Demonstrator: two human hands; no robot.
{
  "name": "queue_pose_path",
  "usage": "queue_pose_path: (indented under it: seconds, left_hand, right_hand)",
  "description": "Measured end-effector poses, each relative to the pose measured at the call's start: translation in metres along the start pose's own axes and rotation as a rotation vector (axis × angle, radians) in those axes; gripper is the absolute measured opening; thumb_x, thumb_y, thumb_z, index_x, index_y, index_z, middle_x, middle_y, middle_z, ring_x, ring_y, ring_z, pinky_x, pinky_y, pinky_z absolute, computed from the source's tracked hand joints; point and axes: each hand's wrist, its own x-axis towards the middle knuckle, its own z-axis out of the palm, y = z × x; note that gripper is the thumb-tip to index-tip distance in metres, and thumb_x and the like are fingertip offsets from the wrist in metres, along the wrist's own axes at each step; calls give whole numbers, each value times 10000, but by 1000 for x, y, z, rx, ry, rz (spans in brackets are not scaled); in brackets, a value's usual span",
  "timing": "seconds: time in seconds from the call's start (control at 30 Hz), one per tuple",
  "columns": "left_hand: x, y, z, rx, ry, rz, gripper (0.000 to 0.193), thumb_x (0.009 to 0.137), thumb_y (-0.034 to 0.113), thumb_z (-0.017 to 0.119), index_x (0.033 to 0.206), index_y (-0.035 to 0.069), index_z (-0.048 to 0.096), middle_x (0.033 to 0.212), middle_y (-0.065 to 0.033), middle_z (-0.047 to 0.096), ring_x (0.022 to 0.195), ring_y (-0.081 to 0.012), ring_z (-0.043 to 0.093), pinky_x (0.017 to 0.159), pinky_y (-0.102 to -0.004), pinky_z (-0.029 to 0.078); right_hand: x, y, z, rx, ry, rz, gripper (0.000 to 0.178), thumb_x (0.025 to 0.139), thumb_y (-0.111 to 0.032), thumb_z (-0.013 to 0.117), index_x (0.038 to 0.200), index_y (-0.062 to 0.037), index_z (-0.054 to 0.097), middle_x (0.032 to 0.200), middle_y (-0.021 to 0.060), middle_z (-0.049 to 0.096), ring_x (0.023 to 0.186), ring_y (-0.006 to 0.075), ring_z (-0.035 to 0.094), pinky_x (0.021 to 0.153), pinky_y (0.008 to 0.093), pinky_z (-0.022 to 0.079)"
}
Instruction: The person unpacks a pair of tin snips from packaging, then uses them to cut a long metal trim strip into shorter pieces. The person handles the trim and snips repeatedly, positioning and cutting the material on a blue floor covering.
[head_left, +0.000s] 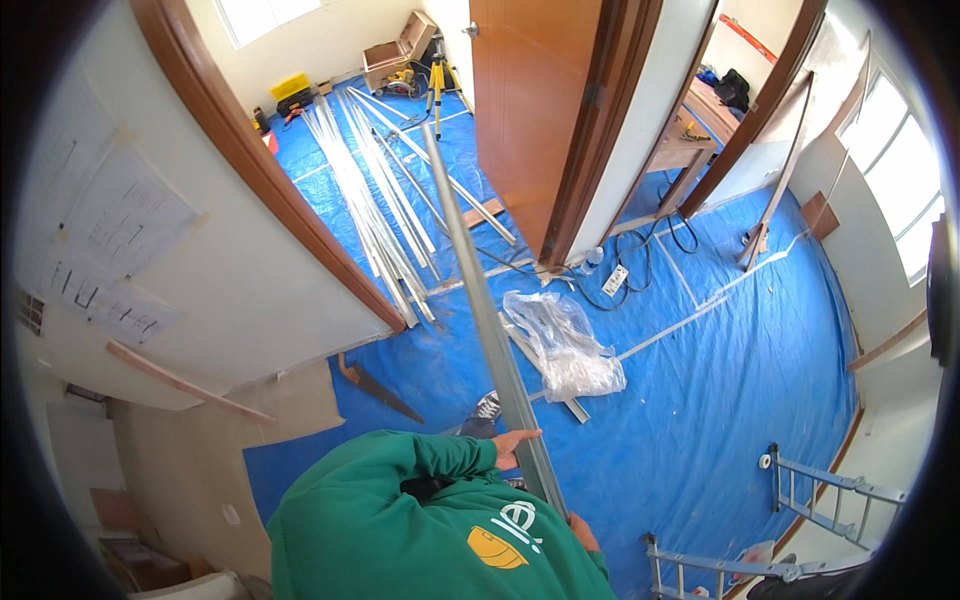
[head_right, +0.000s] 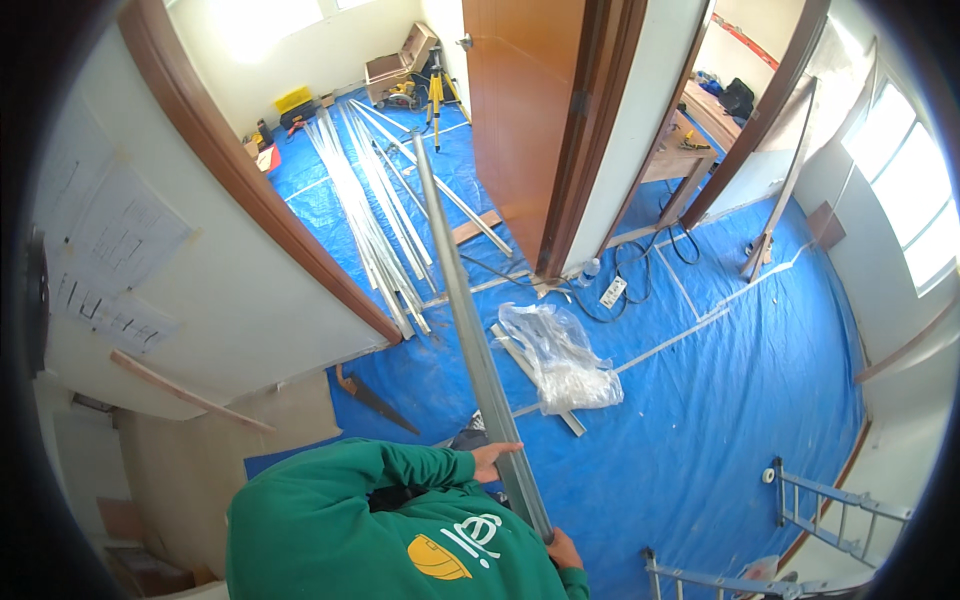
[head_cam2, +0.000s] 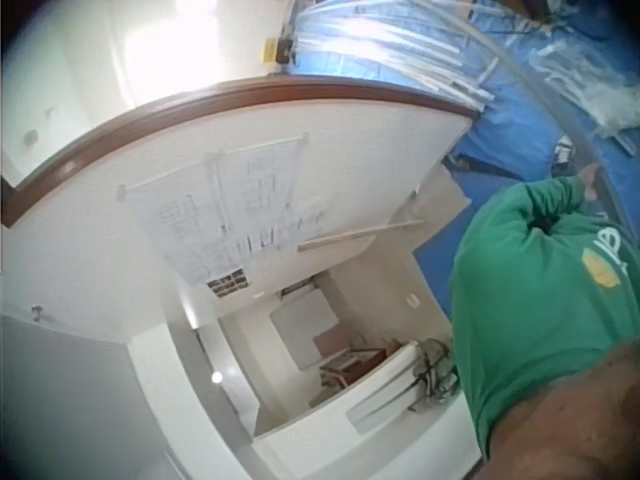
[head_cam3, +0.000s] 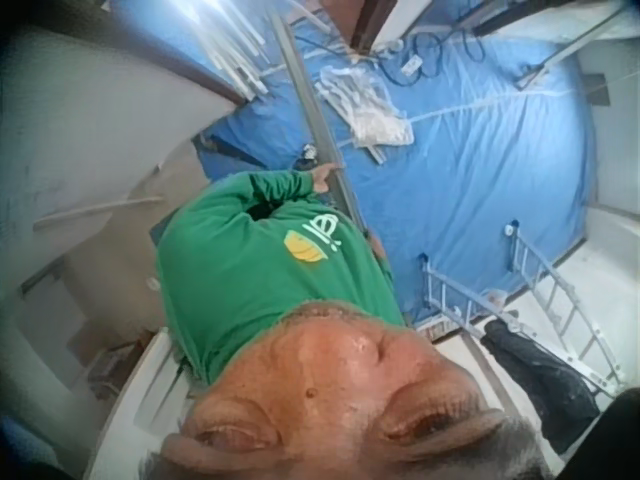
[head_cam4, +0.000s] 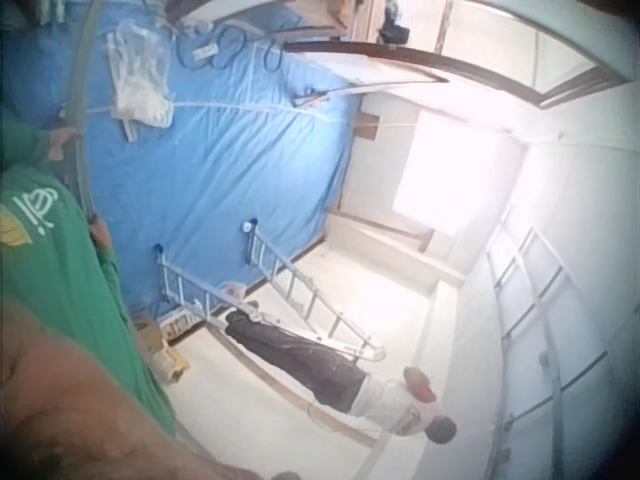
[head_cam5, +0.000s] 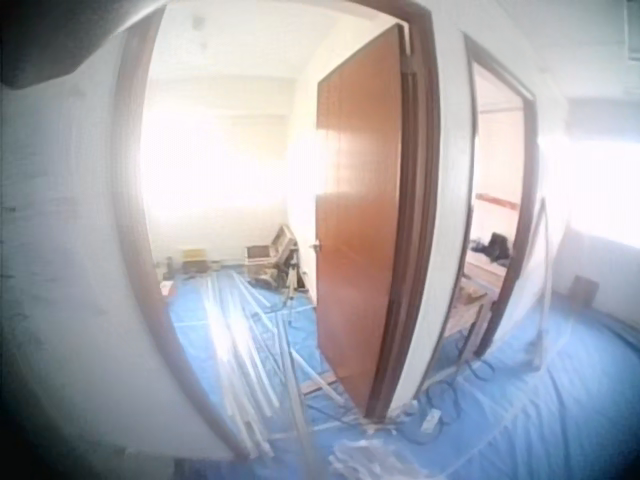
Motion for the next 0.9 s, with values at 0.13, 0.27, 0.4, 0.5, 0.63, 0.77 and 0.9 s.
queue_pose_path:
  seconds: [0.13,0.27,0.4,0.5,0.63,0.77,0.9]
  left_hand:
    - [-33,3,22,108,-81,8,528,943,313,868,1325,50,615,1236,-104,687,1234,-293,649,1089,-465,518]
    - [-44,10,49,187,-191,5,557,930,329,883,1353,80,621,1256,-82,686,1255,-280,644,1084,-444,518]
    - [-48,30,69,312,-339,15,629,940,431,857,1404,104,585,1296,-81,665,1257,-261,642,1074,-451,520]
    - [-60,61,79,355,-234,334,710,929,534,836,1422,115,544,1248,-67,648,1213,-254,649,1065,-463,521]
    - [-62,88,99,407,-267,480,761,898,633,819,1383,124,526,1121,-42,611,1081,-217,653,1000,-450,549]
    - [-45,68,105,499,-387,496,746,906,646,798,1356,116,528,952,10,567,882,-145,634,903,-432,583]
    - [-59,48,119,477,-383,402,595,990,547,756,1336,109,550,848,26,488,783,-115,565,948,-475,572]
  right_hand:
    - [-11,34,11,141,96,-78,629,843,-411,858,1270,19,689,1076,252,764,1005,396,741,870,468,556]
    - [-18,50,7,437,59,-159,480,933,-268,804,1294,30,698,1028,185,776,951,253,736,845,411,567]
    - [-11,91,5,475,-19,-84,420,993,-221,748,1316,39,687,1019,156,769,942,194,705,849,372,564]
    - [-14,86,0,430,14,-61,409,1020,-241,701,1340,14,685,1101,166,758,996,216,699,869,395,556]
    - [-27,132,53,2,288,-240,449,1021,-285,661,1411,-63,638,1227,184,700,1105,331,687,879,492,551]
    - [-34,140,66,-345,275,100,410,972,-282,677,1324,-93,588,1183,193,629,1120,463,634,875,577,529]
    - [-90,115,38,-327,345,172,281,926,-207,661,1165,-96,563,1117,198,601,1087,482,619,879,610,516]
